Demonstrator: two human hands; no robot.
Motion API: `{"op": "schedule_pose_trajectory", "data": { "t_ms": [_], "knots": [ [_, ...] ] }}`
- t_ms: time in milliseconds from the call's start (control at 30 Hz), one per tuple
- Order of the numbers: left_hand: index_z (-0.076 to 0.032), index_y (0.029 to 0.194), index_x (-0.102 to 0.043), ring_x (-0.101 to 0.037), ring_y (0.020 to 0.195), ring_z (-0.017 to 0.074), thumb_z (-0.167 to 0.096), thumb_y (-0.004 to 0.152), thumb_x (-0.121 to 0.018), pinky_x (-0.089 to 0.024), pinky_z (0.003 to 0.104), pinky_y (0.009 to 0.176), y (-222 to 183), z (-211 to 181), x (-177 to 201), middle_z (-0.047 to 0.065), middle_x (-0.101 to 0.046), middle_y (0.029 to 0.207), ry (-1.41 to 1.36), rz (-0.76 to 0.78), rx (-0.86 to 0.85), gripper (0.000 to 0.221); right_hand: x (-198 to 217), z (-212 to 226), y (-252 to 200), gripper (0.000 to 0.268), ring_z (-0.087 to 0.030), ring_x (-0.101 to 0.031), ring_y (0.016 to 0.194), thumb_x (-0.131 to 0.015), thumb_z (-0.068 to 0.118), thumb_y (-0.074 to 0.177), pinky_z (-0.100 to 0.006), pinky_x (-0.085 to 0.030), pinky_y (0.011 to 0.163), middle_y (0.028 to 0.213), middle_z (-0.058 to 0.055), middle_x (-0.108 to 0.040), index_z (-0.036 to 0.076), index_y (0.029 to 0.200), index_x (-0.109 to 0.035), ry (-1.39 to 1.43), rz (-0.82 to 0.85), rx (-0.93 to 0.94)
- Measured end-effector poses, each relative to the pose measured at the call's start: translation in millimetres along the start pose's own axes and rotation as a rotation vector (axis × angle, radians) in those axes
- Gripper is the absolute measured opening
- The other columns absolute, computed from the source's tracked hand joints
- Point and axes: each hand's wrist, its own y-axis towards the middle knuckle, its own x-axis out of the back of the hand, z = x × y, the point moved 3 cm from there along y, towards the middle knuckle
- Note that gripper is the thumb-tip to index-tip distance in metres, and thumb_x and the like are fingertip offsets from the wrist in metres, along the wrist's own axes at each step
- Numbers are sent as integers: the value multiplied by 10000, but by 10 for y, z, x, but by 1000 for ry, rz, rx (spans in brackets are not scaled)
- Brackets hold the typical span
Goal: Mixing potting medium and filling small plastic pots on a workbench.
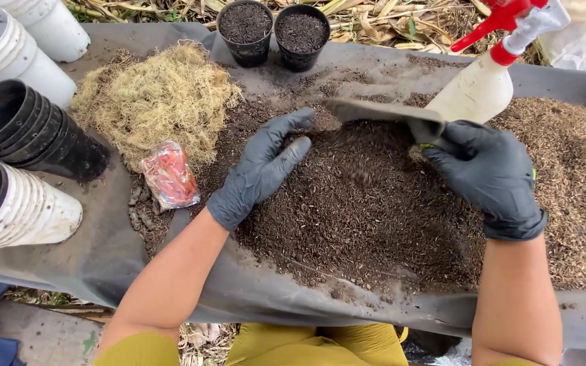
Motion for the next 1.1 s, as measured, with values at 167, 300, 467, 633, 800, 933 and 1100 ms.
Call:
{"op": "schedule_pose_trajectory", "data": {
  "t_ms": [167, 300, 467, 633, 800, 933, 1100],
  "knots": [
    [-279, 1359, -620, -532, 1278, 351, -527, 959, -535, -321, 534, 1060, 10, -11, 77, 76, -610, 1401, 478, -78, 28, 479, 19, -216, -23, 163, -57, -565, 858, -770, 369, 1029, -259, -449, 704, 857, 149, -643, 245, 1124, -815, -202, 2, -103],
    [-359, 1619, -257, -272, 1446, 514, -839, 844, -302, -205, 626, 1126, -30, 196, -65, 156, -333, 1639, 762, 314, 265, 912, 40, -244, 16, 405, -349, -737, 866, -677, 468, 927, -489, -553, 745, 1012, -3, -790, 459, 1330, -711, -518, 357, -413],
    [-299, 1642, -144, -229, 1485, 456, -852, 793, -459, -166, 614, 1149, -22, 97, -14, 128, -258, 1677, 735, 393, 187, 1061, 184, -339, -30, 445, -412, -738, 927, -614, 616, 930, -503, -534, 781, 1064, -80, -782, 443, 1329, -712, -539, 369, -486],
    [-298, 1638, -120, -159, 1555, 416, -791, 776, -630, -111, 673, 1158, -34, 90, -71, 46, -250, 1714, 668, 424, 120, 1115, 123, -581, -129, 359, -438, -766, 882, -603, 492, 957, -478, -566, 805, 960, -139, -815, 478, 1294, -726, -711, 371, -459],
    [-277, 1643, -63, -202, 1561, 379, -773, 820, -656, -58, 699, 1167, -40, 55, -143, 4, -257, 1719, 761, 357, 16, 1128, -13, -119, -242, 403, -184, -617, 914, -405, 518, 1106, -323, -450, 798, 1100, -31, -627, 185, 1233, -591, -1372, 104, -134],
    [-311, 1637, -98, -190, 1566, 349, -768, 767, -710, -20, 657, 1188, -51, 154, -139, 155, -306, 1677, 681, 337, 91, 1158, -335, 621, -66, 192, -315, -633, 743, -560, 150, 1113, -451, -501, 468, 820, -102, -649, 105, 1257, -678, -750, -82, -147],
    [-318, 1639, -302, -441, 1460, 321, -555, 884, -733, -294, 501, 1224, -76, 188, -129, 66, -472, 1589, 389, 299, -84, 901, -755, 891, -13, 501, -415, -576, 1207, -540, 455, 1018, -557, -490, 976, 1374, -165, -517, 218, 1459, -502, -364, 388, 302]
  ]
}}
